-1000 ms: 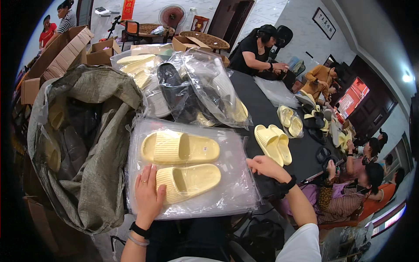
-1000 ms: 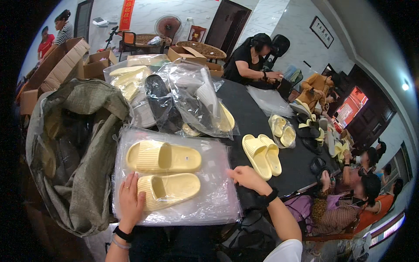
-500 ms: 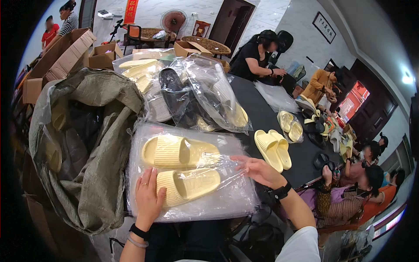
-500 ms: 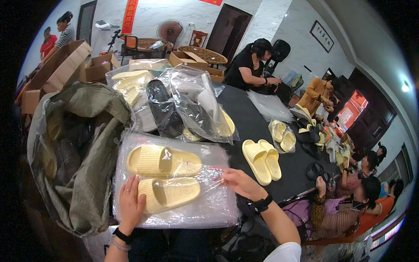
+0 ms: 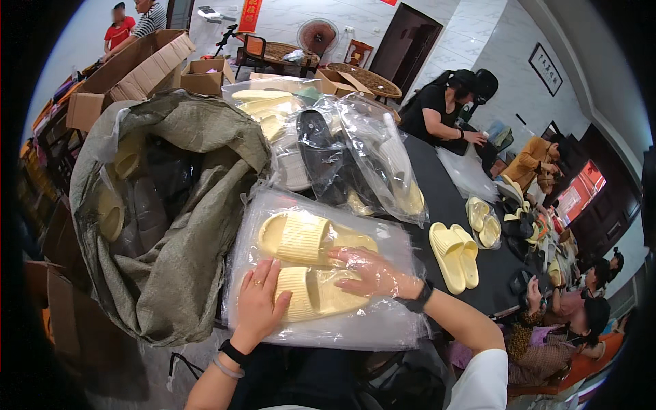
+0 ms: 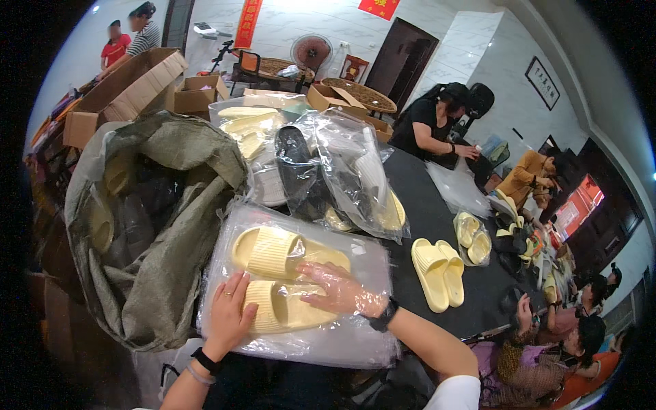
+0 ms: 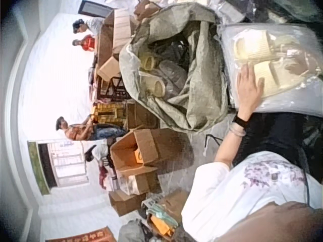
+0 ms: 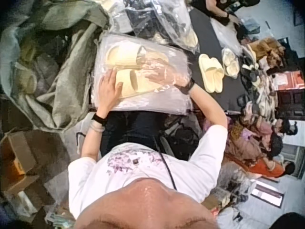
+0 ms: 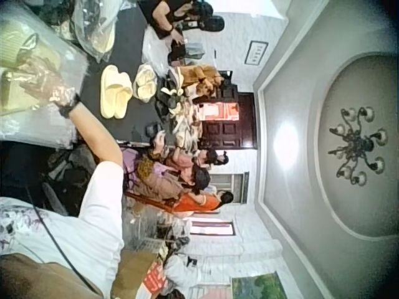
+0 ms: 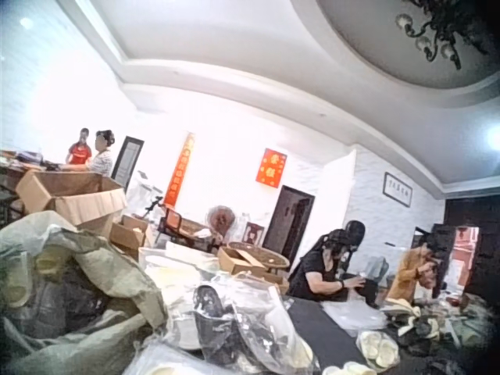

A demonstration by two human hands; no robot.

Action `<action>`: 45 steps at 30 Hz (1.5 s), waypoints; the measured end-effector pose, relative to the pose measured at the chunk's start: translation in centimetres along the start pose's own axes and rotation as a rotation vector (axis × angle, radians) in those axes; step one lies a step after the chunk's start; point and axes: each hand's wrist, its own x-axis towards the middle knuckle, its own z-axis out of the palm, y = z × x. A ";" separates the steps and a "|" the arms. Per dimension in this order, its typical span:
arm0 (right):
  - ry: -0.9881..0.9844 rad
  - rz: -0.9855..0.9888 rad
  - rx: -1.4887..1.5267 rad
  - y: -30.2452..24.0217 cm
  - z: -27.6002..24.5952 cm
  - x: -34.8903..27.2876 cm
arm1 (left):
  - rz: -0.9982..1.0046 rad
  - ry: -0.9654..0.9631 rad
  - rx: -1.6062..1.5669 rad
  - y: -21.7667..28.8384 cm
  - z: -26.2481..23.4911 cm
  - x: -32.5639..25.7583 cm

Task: The recorder is picking up slippers from a large sack and placing them into individual plastic bags at a communal work table.

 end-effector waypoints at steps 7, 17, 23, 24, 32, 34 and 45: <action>-0.020 0.094 -0.046 -1.4 3.2 4.4 | -0.011 -0.014 0.022 -0.3 0.3 -0.3; 0.084 0.167 -0.306 3.9 0.2 -2.4 | -0.101 -0.194 0.157 0.1 0.4 0.2; 0.087 0.402 -0.456 5.4 -2.5 -10.4 | -0.094 -0.210 0.217 0.6 0.4 0.1; 0.135 0.487 -0.394 5.3 -3.0 -11.5 | -0.081 -0.218 0.210 0.7 0.4 0.1; 0.570 0.984 -0.442 2.8 -11.2 -19.1 | -0.069 -0.154 0.317 1.3 0.7 0.1; 0.793 0.683 -0.366 0.5 -12.9 -17.9 | -0.063 -0.153 0.328 1.4 0.9 0.2; 0.306 0.130 -0.197 -11.7 1.1 1.1 | -0.046 -0.251 -0.001 -1.8 3.4 -1.0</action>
